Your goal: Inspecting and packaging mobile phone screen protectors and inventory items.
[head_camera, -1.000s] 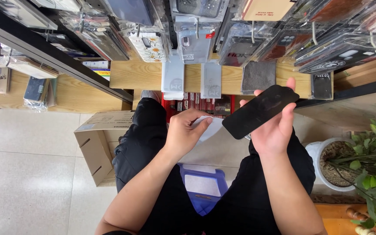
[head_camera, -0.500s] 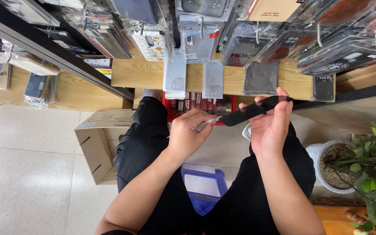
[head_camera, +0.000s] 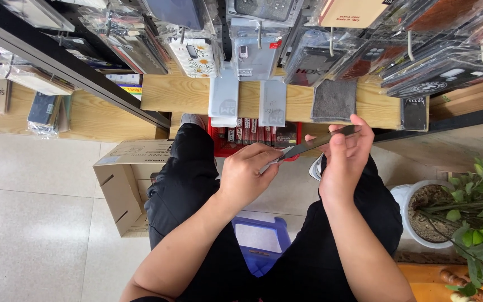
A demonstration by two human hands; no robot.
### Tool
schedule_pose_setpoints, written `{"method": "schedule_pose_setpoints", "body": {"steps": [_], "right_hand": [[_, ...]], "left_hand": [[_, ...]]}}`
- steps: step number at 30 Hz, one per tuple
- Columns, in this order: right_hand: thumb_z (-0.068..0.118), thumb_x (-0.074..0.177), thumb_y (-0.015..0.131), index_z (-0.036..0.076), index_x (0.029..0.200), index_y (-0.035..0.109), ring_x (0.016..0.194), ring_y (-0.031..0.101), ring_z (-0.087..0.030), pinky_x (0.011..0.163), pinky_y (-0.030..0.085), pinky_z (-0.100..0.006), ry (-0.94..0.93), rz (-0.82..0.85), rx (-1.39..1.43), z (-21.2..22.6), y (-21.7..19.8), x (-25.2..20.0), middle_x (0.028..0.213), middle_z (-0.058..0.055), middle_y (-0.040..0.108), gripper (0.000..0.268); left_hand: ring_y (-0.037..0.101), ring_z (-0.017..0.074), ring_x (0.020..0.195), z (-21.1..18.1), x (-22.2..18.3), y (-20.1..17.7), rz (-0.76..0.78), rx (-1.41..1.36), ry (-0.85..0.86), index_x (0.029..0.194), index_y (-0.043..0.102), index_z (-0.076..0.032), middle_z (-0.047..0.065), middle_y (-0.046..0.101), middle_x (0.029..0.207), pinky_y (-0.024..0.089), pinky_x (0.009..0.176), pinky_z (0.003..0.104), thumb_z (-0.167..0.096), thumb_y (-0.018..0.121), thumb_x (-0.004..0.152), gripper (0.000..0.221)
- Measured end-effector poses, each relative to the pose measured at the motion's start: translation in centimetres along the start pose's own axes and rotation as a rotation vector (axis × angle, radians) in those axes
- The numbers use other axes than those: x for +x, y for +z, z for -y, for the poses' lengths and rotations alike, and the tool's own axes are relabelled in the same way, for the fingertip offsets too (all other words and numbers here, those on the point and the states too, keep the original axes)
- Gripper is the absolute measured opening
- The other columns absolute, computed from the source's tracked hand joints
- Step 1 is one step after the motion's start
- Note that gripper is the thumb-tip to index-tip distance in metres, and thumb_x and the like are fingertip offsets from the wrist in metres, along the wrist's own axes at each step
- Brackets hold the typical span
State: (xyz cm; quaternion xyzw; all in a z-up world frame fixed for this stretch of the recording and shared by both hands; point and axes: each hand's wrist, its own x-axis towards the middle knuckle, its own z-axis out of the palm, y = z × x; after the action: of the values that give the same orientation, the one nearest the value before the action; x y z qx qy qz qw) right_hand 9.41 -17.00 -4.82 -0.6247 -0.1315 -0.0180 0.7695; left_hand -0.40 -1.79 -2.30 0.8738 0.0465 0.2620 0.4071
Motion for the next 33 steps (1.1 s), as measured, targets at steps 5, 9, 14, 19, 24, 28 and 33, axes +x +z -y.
{"method": "schedule_pose_setpoints", "body": {"steps": [5, 9, 14, 19, 24, 28, 33], "right_hand": [[0.027, 0.096, 0.06, 0.004, 0.137, 0.039, 0.094, 0.061, -0.027, 0.085, 0.059, -0.048, -0.058, 0.142, -0.105, -1.1, 0.4, -1.0, 0.113, -0.015, 0.044, 0.052], [0.026, 0.1, 0.052, 0.007, 0.137, 0.056, 0.093, 0.051, -0.022, 0.086, 0.044, -0.042, -0.066, 0.432, -0.413, 0.9, 1.0, -1.3, 0.11, -0.012, 0.05, 0.042], [0.011, 0.081, 0.076, 0.011, 0.127, 0.067, 0.087, 0.063, -0.024, 0.08, 0.05, -0.037, -0.133, 0.542, -0.51, 1.2, 1.5, -1.3, 0.101, -0.007, 0.065, 0.047], [0.009, 0.075, 0.083, 0.013, 0.114, 0.072, 0.07, 0.062, -0.012, 0.068, 0.05, -0.027, -0.031, 0.513, -0.459, 1.1, 1.2, -1.1, 0.079, -0.002, 0.067, 0.041], [0.003, 0.077, 0.08, 0.008, 0.104, 0.071, 0.052, 0.047, -0.002, 0.049, 0.042, -0.017, 0.111, 0.504, -0.312, 1.6, 1.4, -1.0, 0.062, -0.002, 0.056, 0.029], [-0.002, 0.077, 0.08, 0.0, 0.11, 0.066, 0.062, 0.055, -0.006, 0.056, 0.049, -0.02, 0.148, 0.395, -0.137, 0.0, 0.5, -1.5, 0.076, -0.007, 0.064, 0.036], [-0.002, 0.083, 0.078, -0.005, 0.105, 0.061, 0.079, 0.069, -0.023, 0.069, 0.057, -0.035, -0.13, 0.404, -0.235, 0.1, -0.1, -0.5, 0.1, -0.016, 0.061, 0.028]], "left_hand": [[0.072, 0.0226, 0.074, 0.6, -0.4, 1.0, -0.027, -0.061, -0.073, 0.088, 0.077, -0.01, 0.004, 0.072, 0.08, 0.059, 0.06, 0.028, -0.006, 0.075, 0.079, 0.01], [0.071, 0.0208, 0.071, 2.7, -1.2, 1.7, -0.012, -0.354, -0.374, 0.087, 0.078, -0.01, 0.005, 0.07, 0.074, 0.056, 0.061, 0.03, -0.01, 0.073, 0.085, 0.005], [0.068, 0.0138, 0.075, 1.1, 0.2, -0.2, 0.012, -0.542, -0.558, 0.089, 0.078, -0.007, 0.007, 0.071, 0.076, 0.055, 0.066, 0.029, -0.012, 0.073, 0.086, 0.007], [0.064, 0.0096, 0.078, 0.9, 0.5, -0.4, 0.055, -0.637, -0.646, 0.09, 0.078, -0.008, 0.007, 0.071, 0.076, 0.054, 0.068, 0.027, -0.014, 0.074, 0.086, 0.009], [0.06, 0.0076, 0.071, 0.4, 0.9, -0.8, 0.072, -0.774, -0.693, 0.092, 0.076, -0.002, 0.008, 0.07, 0.071, 0.051, 0.064, 0.021, -0.013, 0.075, 0.085, 0.013], [0.061, 0.0125, 0.077, -0.1, 0.7, -1.0, 0.128, -0.846, -0.638, 0.099, 0.073, -0.001, 0.008, 0.069, 0.078, 0.052, 0.069, 0.026, -0.016, 0.081, 0.08, 0.026], [0.065, 0.0146, 0.075, 0.4, 0.2, -0.3, 0.24, -0.678, -0.625, 0.094, 0.074, 0.0, 0.01, 0.07, 0.073, 0.054, 0.066, 0.029, -0.01, 0.08, 0.077, 0.02]]}}
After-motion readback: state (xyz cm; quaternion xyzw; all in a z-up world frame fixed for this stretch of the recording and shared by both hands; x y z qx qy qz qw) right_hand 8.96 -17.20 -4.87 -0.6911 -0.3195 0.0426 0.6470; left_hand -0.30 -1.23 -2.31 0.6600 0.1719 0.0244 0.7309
